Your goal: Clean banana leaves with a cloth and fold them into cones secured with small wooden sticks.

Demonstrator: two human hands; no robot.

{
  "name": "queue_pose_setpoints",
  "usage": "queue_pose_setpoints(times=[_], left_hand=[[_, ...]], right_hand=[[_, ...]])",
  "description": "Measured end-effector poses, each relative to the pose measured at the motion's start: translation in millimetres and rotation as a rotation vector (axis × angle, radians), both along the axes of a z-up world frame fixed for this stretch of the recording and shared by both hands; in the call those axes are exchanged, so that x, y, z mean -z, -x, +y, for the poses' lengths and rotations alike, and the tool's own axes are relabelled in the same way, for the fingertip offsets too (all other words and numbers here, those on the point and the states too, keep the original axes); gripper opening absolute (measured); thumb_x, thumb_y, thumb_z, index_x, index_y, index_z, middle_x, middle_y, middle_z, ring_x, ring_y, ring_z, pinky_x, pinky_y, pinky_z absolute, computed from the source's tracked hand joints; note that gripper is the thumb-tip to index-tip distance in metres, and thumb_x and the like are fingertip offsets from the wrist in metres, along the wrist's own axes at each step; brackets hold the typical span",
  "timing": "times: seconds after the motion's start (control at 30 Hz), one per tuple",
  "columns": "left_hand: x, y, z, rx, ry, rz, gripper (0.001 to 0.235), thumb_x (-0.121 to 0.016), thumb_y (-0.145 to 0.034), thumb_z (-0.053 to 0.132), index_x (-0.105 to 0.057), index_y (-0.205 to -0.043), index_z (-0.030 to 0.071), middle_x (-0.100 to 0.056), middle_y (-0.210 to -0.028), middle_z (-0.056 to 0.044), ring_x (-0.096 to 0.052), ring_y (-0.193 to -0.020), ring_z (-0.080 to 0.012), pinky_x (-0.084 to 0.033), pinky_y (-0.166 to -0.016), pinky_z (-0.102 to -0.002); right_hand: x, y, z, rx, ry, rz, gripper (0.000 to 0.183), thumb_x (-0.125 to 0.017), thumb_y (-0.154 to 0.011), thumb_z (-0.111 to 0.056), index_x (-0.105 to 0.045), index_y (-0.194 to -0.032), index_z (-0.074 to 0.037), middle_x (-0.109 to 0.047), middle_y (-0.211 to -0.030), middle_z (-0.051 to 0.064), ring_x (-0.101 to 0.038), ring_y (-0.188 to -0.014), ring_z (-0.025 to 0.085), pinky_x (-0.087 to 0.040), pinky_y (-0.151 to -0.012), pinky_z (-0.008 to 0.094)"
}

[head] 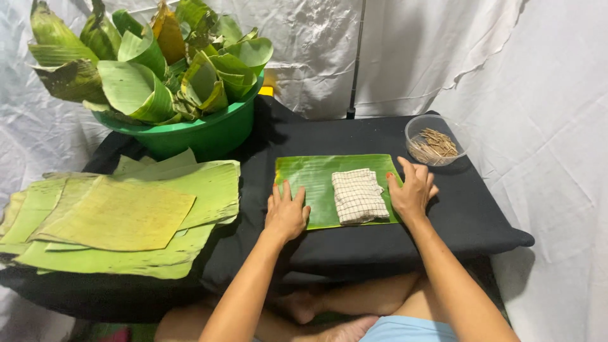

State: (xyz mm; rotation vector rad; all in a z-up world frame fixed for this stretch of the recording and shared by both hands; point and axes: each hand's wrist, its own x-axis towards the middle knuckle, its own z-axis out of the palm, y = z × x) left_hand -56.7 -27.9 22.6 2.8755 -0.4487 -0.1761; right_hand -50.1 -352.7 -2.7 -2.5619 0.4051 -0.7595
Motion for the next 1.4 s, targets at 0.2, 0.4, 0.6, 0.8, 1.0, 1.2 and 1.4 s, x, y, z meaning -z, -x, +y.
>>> queue_pose_setpoints(times=[0.2,0.4,0.6,0.8,1.0,1.2,1.4], left_hand=[[4.8,-15.2,-3.5,-0.038,-0.005,0.179,0.071,-0.048,-0.100,0.052,-0.029,-0.162,0.023,-0.008,-0.169,-0.022,0.001,-0.153,-0.0545,-0.020,-0.122,-0.059],[-21.2,-8.8,8.5,0.024,-0.054,0.224,0.069,-0.049,-0.101,0.047,-0.026,-0.163,0.025,-0.011,-0.170,-0.021,-0.004,-0.154,-0.0527,-0.022,-0.122,-0.055],[-29.0,-0.7,9.6,0.024,-0.052,0.219,0.069,-0.046,-0.102,0.049,-0.025,-0.163,0.024,-0.011,-0.170,-0.020,-0.003,-0.155,-0.0500,-0.021,-0.124,-0.054],[-93.4,41.8,11.8,0.122,0.134,0.186,0.086,-0.069,-0.084,0.057,-0.044,-0.155,0.018,-0.024,-0.167,-0.020,-0.016,-0.156,-0.0438,-0.018,-0.124,-0.060],[-36.2,12.2,17.2,0.188,0.033,0.099,0.049,-0.063,-0.087,0.028,-0.063,-0.135,0.035,-0.049,-0.156,-0.005,-0.041,-0.146,-0.0355,-0.039,-0.116,-0.051],[-21.4,-1.3,32.5,0.054,0.457,-0.131,0.023,-0.055,-0.096,0.024,-0.070,-0.112,0.033,-0.077,-0.106,-0.004,-0.070,-0.106,-0.0335,-0.056,-0.093,-0.051],[-47.2,-6.4,33.2,0.057,1.145,-0.255,0.027,-0.069,-0.088,-0.004,-0.077,-0.106,0.015,-0.080,-0.099,-0.011,-0.073,-0.104,-0.0221,-0.058,-0.092,-0.039]], right_hand=[[-32.2,30.9,79.6,-0.417,0.193,0.153,0.038,-0.061,-0.088,-0.065,-0.071,-0.117,-0.043,-0.059,-0.128,-0.003,-0.045,-0.130,0.028,-0.032,-0.105,0.064],[-30.6,41.4,59.9,-0.375,0.252,0.307,0.046,-0.065,-0.082,-0.035,-0.067,-0.126,-0.050,-0.054,-0.141,0.002,-0.049,-0.134,0.034,-0.047,-0.098,0.060],[-7.8,43.1,-40.4,-0.152,0.296,0.158,0.047,-0.068,-0.074,-0.016,-0.076,-0.107,-0.047,-0.064,-0.129,-0.005,-0.063,-0.119,0.034,-0.058,-0.092,0.047],[-10.6,60.4,-70.4,0.019,0.406,0.227,0.029,-0.063,-0.090,-0.044,-0.073,-0.118,-0.044,-0.062,-0.134,-0.004,-0.043,-0.136,0.031,-0.037,-0.101,0.061],[-44.4,80.1,-27.7,-0.348,0.237,0.238,0.037,-0.065,-0.085,-0.053,-0.070,-0.121,-0.049,-0.063,-0.137,-0.003,-0.039,-0.143,0.035,-0.027,-0.107,0.067],[-42.2,83.3,-34.7,-0.517,0.198,0.257,0.065,-0.071,-0.068,-0.041,-0.065,-0.133,-0.045,-0.058,-0.146,-0.010,-0.035,-0.150,0.025,-0.019,-0.112,0.057],[-59.2,70.4,-43.1,-0.582,-0.501,-0.081,0.042,-0.064,-0.082,0.011,-0.081,-0.113,-0.012,-0.078,-0.112,0.014,-0.069,-0.112,0.025,-0.049,-0.100,0.046]])
